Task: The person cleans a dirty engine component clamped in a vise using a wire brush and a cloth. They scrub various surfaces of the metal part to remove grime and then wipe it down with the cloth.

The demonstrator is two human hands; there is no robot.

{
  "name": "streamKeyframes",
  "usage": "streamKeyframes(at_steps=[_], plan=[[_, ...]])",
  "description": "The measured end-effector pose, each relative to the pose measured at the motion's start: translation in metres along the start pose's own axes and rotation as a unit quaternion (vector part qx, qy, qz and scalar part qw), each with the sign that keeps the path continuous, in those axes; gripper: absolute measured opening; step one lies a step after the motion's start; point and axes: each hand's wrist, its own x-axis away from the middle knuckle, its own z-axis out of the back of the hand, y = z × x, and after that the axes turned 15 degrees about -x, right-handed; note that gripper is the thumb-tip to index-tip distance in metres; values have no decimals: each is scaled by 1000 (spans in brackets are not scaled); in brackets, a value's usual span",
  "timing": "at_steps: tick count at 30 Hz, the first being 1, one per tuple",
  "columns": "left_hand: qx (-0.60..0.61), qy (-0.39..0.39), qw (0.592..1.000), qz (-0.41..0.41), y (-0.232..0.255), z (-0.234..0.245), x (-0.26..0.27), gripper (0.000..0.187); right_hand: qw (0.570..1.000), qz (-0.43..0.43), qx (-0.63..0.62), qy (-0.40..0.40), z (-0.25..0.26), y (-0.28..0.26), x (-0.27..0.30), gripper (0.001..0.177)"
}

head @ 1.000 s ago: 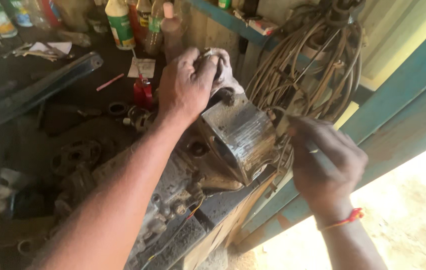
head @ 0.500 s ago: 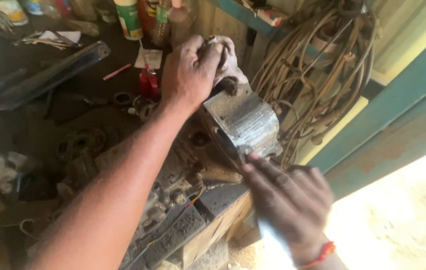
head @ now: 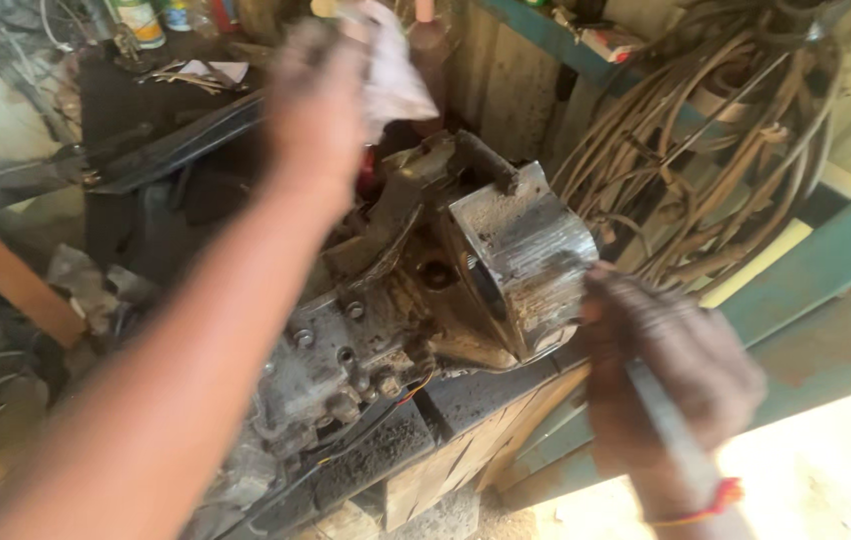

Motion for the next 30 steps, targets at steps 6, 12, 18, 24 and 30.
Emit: streamKeyframes(at_steps=[6,12,18,24,30], plan=[[-378,6,900,-216,24,144,59,32,1000,-11,8,1,0,-12,-9,15],[-374,46,924,-66,-48,231,158,25,998,-59,2,23,-9,-20,-10,16],[-393,75,906,136,-100,238,201,21,997,-71,-23,-30,-16,-32,16,14],[-288,96,951,57,-121,233,218,21,955,-226,-178,73,-2,-19,30,11],[-184,174,964,-79,-160,232,211,15,990,-139,-34,18,-7,0,27,22]])
